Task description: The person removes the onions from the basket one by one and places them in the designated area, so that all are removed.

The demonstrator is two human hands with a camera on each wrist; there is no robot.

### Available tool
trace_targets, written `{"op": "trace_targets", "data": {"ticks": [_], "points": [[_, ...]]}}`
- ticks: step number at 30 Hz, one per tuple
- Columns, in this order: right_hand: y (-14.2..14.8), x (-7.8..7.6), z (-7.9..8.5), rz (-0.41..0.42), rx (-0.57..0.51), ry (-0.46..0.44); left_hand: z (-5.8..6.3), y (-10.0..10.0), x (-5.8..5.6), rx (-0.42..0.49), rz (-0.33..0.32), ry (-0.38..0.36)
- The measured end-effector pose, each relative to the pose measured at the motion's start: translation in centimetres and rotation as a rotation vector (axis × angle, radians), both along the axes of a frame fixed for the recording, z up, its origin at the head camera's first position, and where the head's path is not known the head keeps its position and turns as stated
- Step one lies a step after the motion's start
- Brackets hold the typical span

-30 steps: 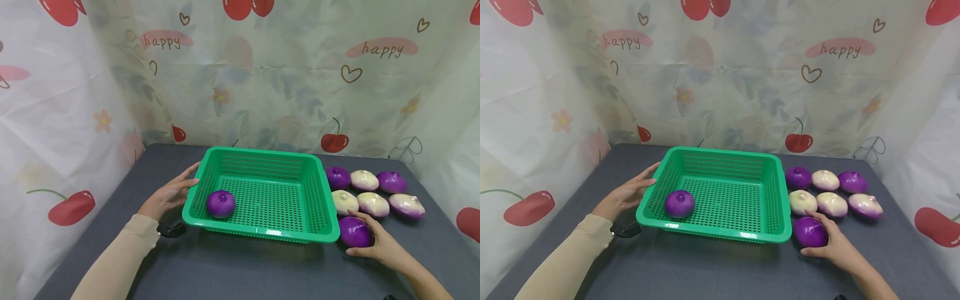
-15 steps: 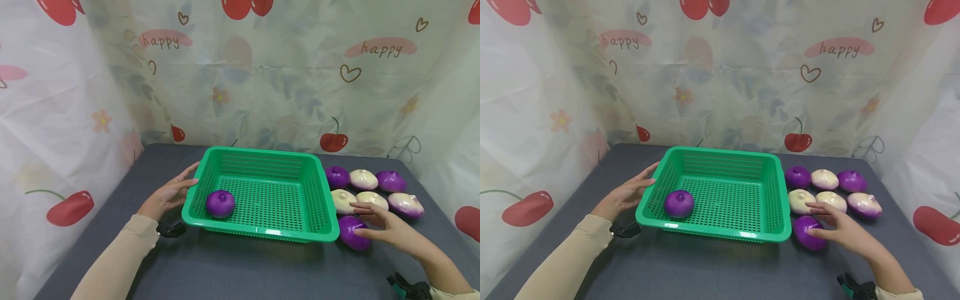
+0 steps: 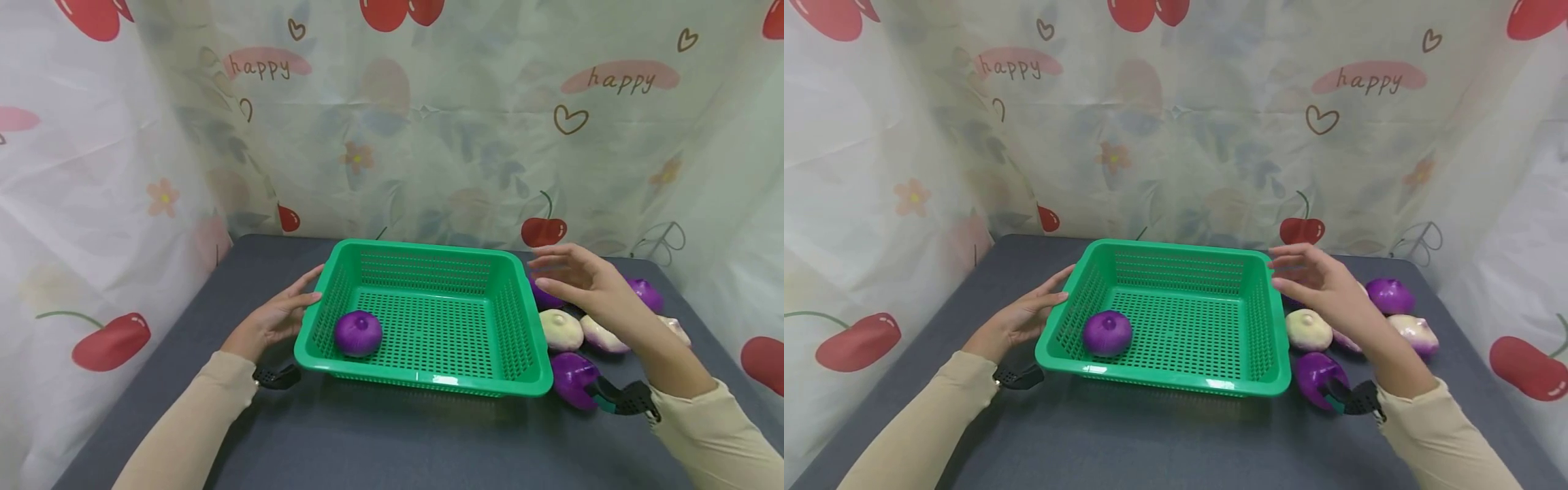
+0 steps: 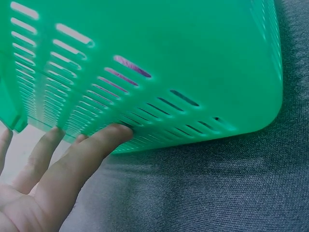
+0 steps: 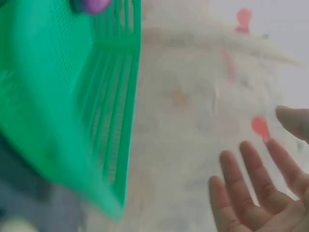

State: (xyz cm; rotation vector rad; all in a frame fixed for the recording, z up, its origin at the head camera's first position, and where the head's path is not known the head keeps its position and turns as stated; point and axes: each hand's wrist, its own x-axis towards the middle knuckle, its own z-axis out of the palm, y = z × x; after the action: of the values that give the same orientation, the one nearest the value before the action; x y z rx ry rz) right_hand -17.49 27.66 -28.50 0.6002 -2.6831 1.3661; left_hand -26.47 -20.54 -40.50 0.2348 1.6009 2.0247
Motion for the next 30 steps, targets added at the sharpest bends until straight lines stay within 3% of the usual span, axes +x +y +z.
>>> {"op": "trace_targets", "data": {"ticks": [7, 16, 22, 30], "points": [[-5.5, -3.9, 1.0, 0.169, -0.105, -0.015, 0.4, 0.1, 0.3, 0.023, -0.003, -0.009], [-13.0, -6.9, -0.7, 0.329, -0.161, -0.146, 0.4, 0.0, 0.3, 0.015, -0.007, -0.002], [-16.9, -8.1, -3.1, 0.402, -0.09, -0.277, 0.2, 0.0, 0.1, 0.005, 0.005, -0.001], [-19.8, -9.2, -6.3, 0.524, 0.136, -0.414, 0.0, 0.0, -0.1, -0.021, 0.005, 0.0]]}}
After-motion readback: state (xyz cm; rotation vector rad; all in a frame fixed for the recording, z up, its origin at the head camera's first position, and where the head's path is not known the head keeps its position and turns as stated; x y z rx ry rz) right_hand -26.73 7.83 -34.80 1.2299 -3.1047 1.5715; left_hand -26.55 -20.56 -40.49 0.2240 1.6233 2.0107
